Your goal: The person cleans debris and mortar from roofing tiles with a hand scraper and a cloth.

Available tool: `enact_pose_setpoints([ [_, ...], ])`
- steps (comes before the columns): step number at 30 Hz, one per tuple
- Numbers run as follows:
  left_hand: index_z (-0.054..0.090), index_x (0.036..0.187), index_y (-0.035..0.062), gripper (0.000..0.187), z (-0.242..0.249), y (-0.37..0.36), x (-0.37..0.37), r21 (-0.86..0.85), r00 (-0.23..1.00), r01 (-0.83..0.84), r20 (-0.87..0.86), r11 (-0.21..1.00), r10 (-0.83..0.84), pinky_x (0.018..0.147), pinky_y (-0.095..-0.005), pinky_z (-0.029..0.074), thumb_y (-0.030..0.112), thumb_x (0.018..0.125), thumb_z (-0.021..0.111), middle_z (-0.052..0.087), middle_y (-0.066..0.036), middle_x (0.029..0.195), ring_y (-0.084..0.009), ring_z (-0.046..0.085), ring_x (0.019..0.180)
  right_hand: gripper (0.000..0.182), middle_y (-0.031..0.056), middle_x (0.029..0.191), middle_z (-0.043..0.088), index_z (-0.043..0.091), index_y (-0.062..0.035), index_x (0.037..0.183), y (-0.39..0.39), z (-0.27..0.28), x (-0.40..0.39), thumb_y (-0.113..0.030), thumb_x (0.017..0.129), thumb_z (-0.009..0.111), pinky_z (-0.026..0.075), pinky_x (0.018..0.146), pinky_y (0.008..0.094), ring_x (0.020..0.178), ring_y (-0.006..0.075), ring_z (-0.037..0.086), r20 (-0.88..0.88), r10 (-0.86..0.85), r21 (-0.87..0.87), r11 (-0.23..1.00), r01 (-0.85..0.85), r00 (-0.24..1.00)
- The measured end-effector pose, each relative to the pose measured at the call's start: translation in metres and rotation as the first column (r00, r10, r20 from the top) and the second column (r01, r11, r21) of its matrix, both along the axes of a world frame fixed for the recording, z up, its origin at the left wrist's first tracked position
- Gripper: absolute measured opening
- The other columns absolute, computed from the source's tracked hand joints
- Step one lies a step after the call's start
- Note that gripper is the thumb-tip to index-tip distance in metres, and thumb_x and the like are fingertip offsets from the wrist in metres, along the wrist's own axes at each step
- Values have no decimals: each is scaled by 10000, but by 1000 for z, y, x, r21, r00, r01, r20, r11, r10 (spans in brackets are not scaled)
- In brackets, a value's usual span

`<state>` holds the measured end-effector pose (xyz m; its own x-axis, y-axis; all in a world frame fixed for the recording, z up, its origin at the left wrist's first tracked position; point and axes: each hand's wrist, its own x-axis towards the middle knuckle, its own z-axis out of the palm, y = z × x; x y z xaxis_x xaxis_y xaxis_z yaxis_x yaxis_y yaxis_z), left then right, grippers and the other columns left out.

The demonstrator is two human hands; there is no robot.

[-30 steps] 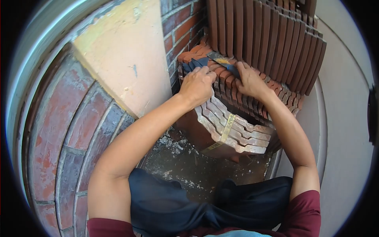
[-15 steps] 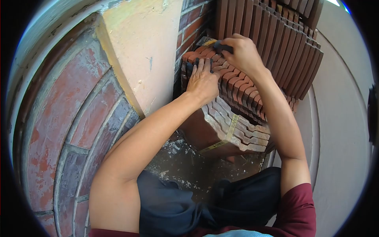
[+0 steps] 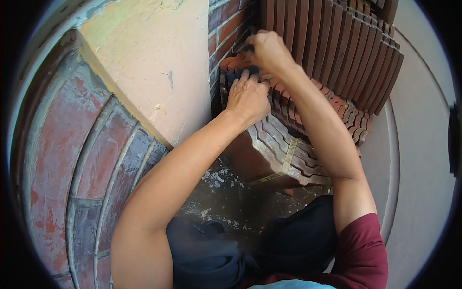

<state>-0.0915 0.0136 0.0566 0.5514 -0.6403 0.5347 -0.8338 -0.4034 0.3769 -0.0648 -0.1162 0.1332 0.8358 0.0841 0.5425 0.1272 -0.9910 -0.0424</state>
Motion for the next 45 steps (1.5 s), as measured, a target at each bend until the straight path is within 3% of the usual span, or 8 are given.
enact_pose_setpoints([
  [4,705,975,-10,284,-1,1,0,18,1000,-1,2,1000,1,1012,-471,462,38,724,580,653,-209,1099,-389,558,1152,293,230,987,693,752,-30,1021,-5,8,6,-113,740,767,548,887,446,966,403,672,0,-24,-14,1000,24,1000],
  [7,708,965,-10,276,1,-2,0,12,1000,1,-1,1000,-1,1020,-469,459,43,727,578,659,-205,1103,-388,554,1161,290,222,946,714,758,-31,1015,-8,-16,14,-106,735,771,563,866,430,911,382,698,66,1,-64,998,3,998],
  [11,703,973,-11,278,-4,-1,1,16,1000,-22,7,1000,22,1032,-467,451,50,733,577,661,-198,1117,-387,545,1182,291,227,918,720,759,-23,1010,-7,15,7,-90,727,771,571,859,429,882,392,704,23,15,20,1000,-16,1000],
  [25,694,994,-13,288,2,-1,-1,47,1000,0,-13,999,1,1030,-462,454,49,748,557,660,-201,1118,-388,542,1180,323,236,908,717,757,-14,1024,-14,-15,18,-140,726,760,567,872,439,879,384,710,71,-52,38,998,49,996],
  [29,698,1038,-14,327,1,0,0,59,1000,-14,-10,998,15,1028,-460,456,56,752,556,658,-200,1119,-388,540,1185,317,252,915,713,759,-10,1016,-9,13,7,-143,729,745,564,869,437,893,381,710,31,-83,122,989,79,996],
  [34,699,1014,-9,307,-1,-3,0,33,1000,-16,20,999,15,1024,-460,459,51,750,553,657,-201,1125,-384,540,1186,314,230,928,722,762,-15,1011,-19,-17,18,-146,726,755,567,869,420,885,375,714,58,-86,76,994,82,995],
  [41,694,971,-8,271,4,0,0,64,1000,-2,-6,998,2,1005,-469,466,41,747,548,660,-197,1115,-387,548,1163,307,240,902,720,755,-5,1023,-9,0,9,-141,747,758,566,874,424,883,376,716,58,-62,42,997,60,996],
  [45,688,947,-10,251,4,1,0,64,1000,0,-13,998,1,995,-471,469,39,744,548,660,-197,1102,-393,550,1152,316,247,910,718,752,3,1025,-14,-3,7,-147,746,758,563,882,426,891,384,712,55,-74,152,986,64,996],
])
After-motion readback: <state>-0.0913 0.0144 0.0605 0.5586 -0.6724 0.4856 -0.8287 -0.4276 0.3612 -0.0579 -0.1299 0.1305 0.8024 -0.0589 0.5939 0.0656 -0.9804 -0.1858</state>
